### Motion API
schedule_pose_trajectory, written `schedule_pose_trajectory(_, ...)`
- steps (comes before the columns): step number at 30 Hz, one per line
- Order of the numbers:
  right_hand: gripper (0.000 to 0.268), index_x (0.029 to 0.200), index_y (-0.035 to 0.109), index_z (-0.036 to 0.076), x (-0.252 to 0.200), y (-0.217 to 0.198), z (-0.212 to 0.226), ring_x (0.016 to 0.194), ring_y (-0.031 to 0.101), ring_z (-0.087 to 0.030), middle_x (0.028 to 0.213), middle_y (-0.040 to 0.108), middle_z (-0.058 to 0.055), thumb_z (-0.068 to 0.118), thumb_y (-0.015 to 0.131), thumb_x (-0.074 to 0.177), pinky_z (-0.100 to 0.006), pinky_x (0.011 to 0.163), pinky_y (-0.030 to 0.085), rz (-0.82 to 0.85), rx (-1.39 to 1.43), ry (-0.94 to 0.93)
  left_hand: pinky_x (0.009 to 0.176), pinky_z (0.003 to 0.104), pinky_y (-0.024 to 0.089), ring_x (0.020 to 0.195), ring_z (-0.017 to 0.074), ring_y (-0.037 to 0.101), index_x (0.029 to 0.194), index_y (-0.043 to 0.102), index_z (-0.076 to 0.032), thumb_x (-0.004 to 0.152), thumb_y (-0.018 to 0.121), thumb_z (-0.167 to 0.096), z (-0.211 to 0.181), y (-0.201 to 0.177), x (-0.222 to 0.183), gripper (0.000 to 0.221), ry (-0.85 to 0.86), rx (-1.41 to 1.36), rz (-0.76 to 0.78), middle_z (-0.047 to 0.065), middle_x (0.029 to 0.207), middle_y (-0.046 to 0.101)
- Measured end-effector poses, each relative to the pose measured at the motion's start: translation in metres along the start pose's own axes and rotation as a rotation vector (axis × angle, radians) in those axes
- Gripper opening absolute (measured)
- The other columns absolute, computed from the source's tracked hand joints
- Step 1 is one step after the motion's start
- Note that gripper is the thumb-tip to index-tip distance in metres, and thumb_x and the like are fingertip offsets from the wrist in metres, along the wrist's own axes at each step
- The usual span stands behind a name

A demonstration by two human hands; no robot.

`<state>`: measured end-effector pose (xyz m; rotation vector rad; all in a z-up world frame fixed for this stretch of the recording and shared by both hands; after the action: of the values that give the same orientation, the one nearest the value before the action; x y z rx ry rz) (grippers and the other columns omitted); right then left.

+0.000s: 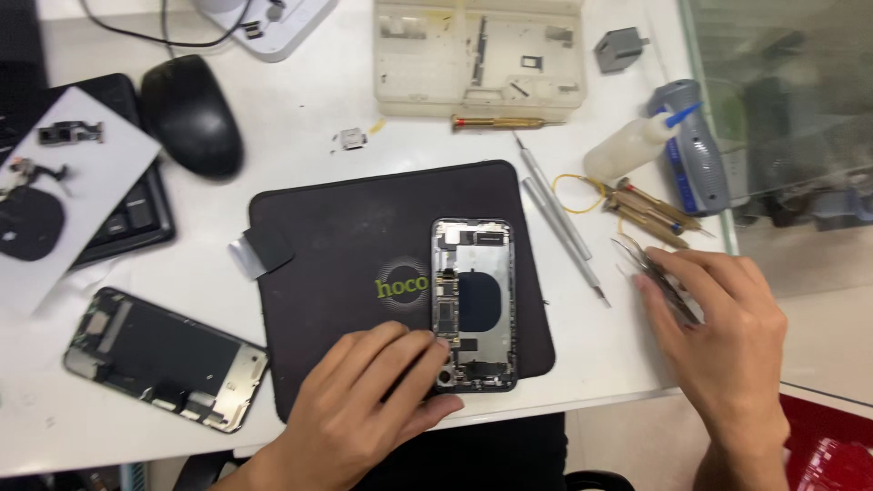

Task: The person assembles internal components of a disassembled smartphone on a workbench. They place a circuit board into the chassis, connect ribbon cables, and use tweezers to adjust small parts and connectors. The phone remains open throughout the clip.

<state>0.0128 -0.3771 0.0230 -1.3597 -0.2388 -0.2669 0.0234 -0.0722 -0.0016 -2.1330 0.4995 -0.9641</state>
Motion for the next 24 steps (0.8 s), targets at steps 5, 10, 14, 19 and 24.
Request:
schedule_pose_trajectory(5, 0.022, 0.123, 0.074, -0.001, -0.015, 0.011, -0.013, 0.097, 0.067, -0.023, 0.110, 0.065, -0.014, 0.000, 0.074, 0.102, -0.031, 0.085, 0.055, -0.049, 0.045, 0.044, 0.083, 0.039, 0.053, 0.104, 0.0264, 0.065, 0.110, 0.071, 0.000, 0.092, 0.083, -0.028, -0.001, -0.006, -0.004, 0.035, 0.025, 0.011, 0.054, 0.010, 0.109, 0.069)
schedule_pose_trajectory(10, 0.023, 0.115, 0.069, 0.003, -0.034, 0.004, 0.008, 0.080, 0.069, -0.011, 0.105, 0.066, -0.008, -0.001, 0.065, 0.093, -0.022, 0.069, 0.056, 0.073, 0.596, 0.337, 0.085, 0.039, 0.054, 0.106, 0.0265, 0.065, 0.112, 0.071, 0.000, 0.091, 0.081, -0.028, 0.000, -0.010, -0.002, 0.037, -0.007, -0.009, 0.058, 0.010, 0.112, 0.069)
schedule_pose_trajectory(14, 0.031, 0.107, 0.080, 0.008, -0.041, 0.018, 0.060, 0.085, 0.072, -0.015, 0.092, 0.075, -0.005, 0.001, 0.078, 0.077, -0.024, 0.070, 0.060, 0.306, 0.540, 0.029, 0.084, 0.038, 0.054, 0.105, 0.0269, 0.065, 0.114, 0.072, 0.002, 0.090, 0.082, -0.028, 0.002, -0.010, 0.002, 0.040, -0.015, -0.014, 0.073, 0.011, 0.112, 0.069)
schedule_pose_trajectory(19, 0.028, 0.103, 0.080, 0.008, -0.033, 0.025, 0.086, 0.078, 0.077, -0.012, 0.091, 0.075, -0.006, 0.002, 0.078, 0.075, -0.024, 0.063, 0.063, 0.241, 0.577, -0.015, 0.084, 0.038, 0.054, 0.105, 0.0264, 0.064, 0.112, 0.073, 0.003, 0.090, 0.083, -0.027, 0.001, -0.011, 0.002, 0.039, -0.002, -0.028, 0.066, 0.011, 0.113, 0.069)
schedule_pose_trajectory(24, 0.026, 0.100, 0.081, 0.009, -0.038, 0.026, 0.101, 0.071, 0.076, -0.009, 0.091, 0.076, -0.005, 0.002, 0.079, 0.075, -0.021, 0.053, 0.055, 0.254, 0.537, 0.053, 0.082, 0.038, 0.053, 0.106, 0.0257, 0.064, 0.111, 0.073, 0.004, 0.092, 0.082, -0.027, 0.001, -0.009, -0.001, 0.037, 0.011, -0.036, 0.044, 0.012, 0.115, 0.069)
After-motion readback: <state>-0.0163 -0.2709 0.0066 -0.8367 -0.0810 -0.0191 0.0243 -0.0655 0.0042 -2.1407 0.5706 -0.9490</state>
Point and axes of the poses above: each hand's wrist, its own x-axis towards the middle knuckle, its own y-axis out of the palm, z = x × y, the point moved 3 cm from there along x, towards the middle knuckle
